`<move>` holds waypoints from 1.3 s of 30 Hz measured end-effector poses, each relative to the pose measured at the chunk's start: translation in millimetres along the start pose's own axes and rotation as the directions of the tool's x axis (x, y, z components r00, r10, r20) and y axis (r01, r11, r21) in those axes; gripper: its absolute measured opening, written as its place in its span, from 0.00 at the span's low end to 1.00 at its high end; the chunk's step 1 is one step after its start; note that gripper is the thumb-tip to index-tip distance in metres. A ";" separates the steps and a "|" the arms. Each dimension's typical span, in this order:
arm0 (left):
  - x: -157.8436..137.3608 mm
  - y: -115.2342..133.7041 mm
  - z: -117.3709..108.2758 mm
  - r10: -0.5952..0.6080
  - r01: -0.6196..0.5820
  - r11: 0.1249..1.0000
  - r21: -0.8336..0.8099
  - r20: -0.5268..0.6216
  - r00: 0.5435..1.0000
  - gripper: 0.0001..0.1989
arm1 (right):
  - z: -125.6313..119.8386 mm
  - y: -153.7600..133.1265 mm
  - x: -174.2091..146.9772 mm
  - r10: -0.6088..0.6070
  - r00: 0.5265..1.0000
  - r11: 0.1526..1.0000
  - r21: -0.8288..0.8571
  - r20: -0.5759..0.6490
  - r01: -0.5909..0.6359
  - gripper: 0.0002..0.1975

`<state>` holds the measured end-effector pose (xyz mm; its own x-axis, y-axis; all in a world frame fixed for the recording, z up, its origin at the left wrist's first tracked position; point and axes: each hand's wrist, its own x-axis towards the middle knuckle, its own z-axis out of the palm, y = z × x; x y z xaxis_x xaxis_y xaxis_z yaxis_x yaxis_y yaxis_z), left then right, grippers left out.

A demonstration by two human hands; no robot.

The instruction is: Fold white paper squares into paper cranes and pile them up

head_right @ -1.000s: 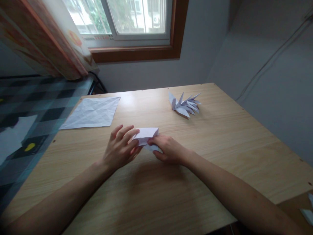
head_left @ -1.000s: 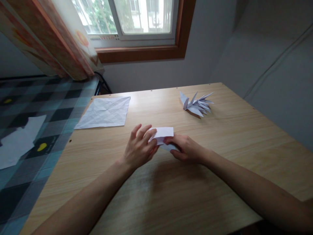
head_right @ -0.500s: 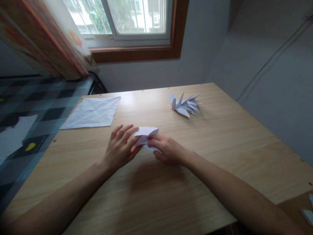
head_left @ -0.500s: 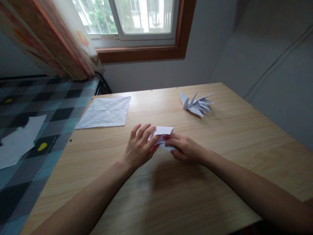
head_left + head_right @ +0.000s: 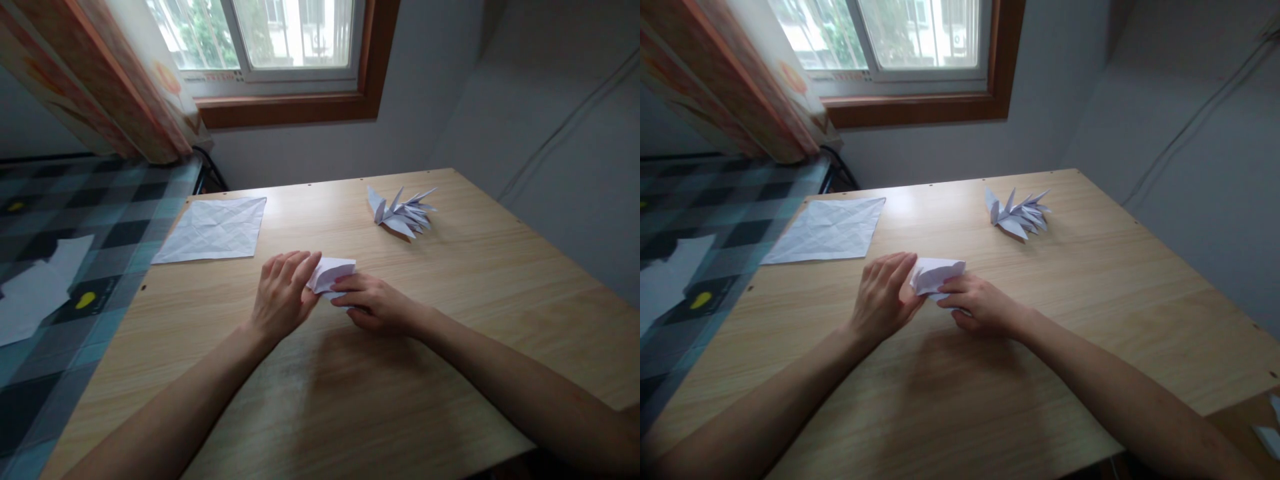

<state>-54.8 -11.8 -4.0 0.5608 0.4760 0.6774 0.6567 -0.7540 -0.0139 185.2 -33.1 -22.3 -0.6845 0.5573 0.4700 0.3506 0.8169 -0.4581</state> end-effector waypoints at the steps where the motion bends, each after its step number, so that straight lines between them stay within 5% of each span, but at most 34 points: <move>1: 0.2 -0.3 0.0 -0.016 0.016 1.000 -0.010 -0.005 1.000 0.35 | 0.1 0.2 -0.3 -0.001 1.000 1.000 0.004 -0.001 0.001 0.15; 10: 0.7 0.4 0.1 -0.018 0.027 0.997 -0.070 0.135 0.991 0.25 | -1.0 -6.4 -0.2 0.067 0.996 0.997 0.021 0.058 -0.068 0.18; 30: 1.3 -0.3 0.7 -0.099 0.109 0.993 -0.047 0.183 0.978 0.23 | -0.6 -6.4 1.2 0.044 0.997 0.999 -0.034 0.063 -0.041 0.18; 39: 1.9 -0.3 0.6 -0.124 0.134 0.990 -0.038 0.203 0.971 0.14 | 0.5 -6.4 1.0 0.046 0.998 0.997 -0.064 0.039 -0.043 0.18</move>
<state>-53.5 -10.4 -3.1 0.5660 0.6476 0.5101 0.7063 -0.7001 0.1051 182.0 -37.9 -19.2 -0.6919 0.5881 0.4187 0.4202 0.7997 -0.4288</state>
